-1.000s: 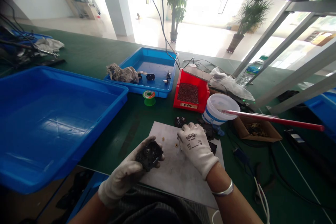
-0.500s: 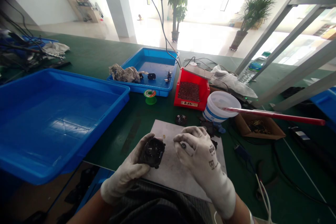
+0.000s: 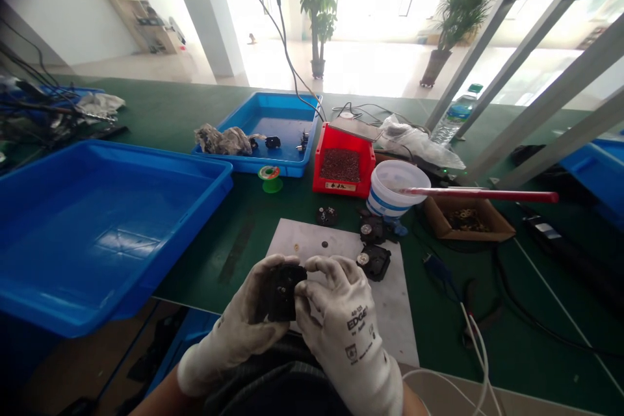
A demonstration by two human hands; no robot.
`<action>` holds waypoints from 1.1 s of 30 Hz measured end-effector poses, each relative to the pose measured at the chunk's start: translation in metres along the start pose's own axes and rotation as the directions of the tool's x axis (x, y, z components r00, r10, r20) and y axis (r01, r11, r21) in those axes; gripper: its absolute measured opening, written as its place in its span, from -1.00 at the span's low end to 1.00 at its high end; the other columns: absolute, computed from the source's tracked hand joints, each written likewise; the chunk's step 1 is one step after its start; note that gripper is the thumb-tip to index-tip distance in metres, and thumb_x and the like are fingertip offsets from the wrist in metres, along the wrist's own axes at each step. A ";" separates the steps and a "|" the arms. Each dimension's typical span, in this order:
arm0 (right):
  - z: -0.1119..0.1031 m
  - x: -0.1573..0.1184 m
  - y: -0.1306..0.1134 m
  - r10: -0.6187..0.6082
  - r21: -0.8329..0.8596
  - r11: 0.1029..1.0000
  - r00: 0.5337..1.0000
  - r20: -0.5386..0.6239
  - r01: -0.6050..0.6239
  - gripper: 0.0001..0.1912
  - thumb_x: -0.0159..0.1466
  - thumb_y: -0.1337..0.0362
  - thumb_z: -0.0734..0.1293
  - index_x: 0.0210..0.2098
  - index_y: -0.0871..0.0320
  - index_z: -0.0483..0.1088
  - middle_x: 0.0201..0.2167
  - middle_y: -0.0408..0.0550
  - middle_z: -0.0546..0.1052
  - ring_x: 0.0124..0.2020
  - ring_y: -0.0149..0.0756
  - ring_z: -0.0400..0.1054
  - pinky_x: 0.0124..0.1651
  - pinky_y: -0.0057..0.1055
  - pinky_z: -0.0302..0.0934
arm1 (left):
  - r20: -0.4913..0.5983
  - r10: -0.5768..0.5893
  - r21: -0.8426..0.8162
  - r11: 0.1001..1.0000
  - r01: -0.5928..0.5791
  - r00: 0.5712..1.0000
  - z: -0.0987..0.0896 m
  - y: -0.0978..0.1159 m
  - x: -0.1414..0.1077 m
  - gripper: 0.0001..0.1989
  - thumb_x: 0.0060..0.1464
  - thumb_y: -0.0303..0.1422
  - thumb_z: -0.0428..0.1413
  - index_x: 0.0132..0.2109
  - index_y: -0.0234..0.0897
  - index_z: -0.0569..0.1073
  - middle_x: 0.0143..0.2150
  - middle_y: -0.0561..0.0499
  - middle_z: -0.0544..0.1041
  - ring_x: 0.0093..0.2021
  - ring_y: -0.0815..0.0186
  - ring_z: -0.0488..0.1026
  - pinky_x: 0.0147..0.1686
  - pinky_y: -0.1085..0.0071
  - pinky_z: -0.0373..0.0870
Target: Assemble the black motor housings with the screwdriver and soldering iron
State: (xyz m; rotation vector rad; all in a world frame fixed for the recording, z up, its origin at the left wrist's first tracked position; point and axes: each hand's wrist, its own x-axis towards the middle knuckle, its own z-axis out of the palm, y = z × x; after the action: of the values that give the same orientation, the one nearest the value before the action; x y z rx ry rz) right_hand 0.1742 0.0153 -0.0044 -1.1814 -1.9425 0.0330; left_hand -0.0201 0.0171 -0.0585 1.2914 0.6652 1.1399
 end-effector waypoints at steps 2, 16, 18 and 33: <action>-0.001 -0.002 -0.002 0.009 -0.005 1.000 1.000 0.004 -0.009 -0.86 0.31 0.41 0.36 -0.34 0.08 0.53 -0.10 0.05 0.59 -0.07 -0.02 0.40 -0.04 0.04 0.42 | 0.009 0.022 0.080 0.997 -0.022 1.000 0.001 0.003 0.000 -0.17 0.02 -0.52 0.34 0.39 0.01 0.28 0.37 -0.12 0.41 0.38 -0.05 0.36 0.36 0.06 0.34; -0.008 -0.005 -0.004 -0.075 -0.148 0.986 0.996 0.040 0.081 -0.80 0.34 0.41 0.33 -0.37 0.11 0.55 -0.19 0.01 0.66 -0.15 -0.05 0.43 -0.12 -0.09 0.42 | 0.049 0.050 0.395 0.916 -0.065 0.998 0.008 0.016 -0.006 -0.13 0.00 -0.65 0.26 0.40 0.02 0.27 0.40 -0.10 0.38 0.38 -0.07 0.36 0.39 0.01 0.29; -0.009 -0.006 -0.003 -0.096 -0.163 0.981 0.994 0.061 0.105 -0.80 0.36 0.42 0.33 -0.33 0.11 0.57 -0.19 0.01 0.67 -0.16 -0.03 0.44 -0.13 -0.06 0.40 | 0.040 0.046 0.400 0.915 -0.058 0.998 0.009 0.017 -0.004 -0.14 0.02 -0.64 0.25 0.40 0.03 0.27 0.40 -0.09 0.39 0.37 -0.05 0.37 0.38 0.04 0.32; -0.122 -0.034 0.086 0.157 -0.426 0.894 0.987 0.016 -0.136 -0.81 0.40 0.37 0.32 -0.13 0.10 0.60 -0.17 0.01 0.66 -0.16 -0.09 0.52 -0.07 -0.10 0.42 | -0.056 -0.154 0.241 0.957 0.163 0.986 0.049 -0.003 0.040 -0.17 -0.06 -0.47 0.31 0.36 -0.04 0.31 0.37 -0.11 0.45 0.41 -0.13 0.33 0.36 -0.01 0.35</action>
State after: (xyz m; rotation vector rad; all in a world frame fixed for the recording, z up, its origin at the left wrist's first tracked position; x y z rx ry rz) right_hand 0.3242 -0.0078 0.0169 -1.6251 -1.9560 -0.2996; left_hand 0.0385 0.0352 -0.0423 1.3987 0.9430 0.9732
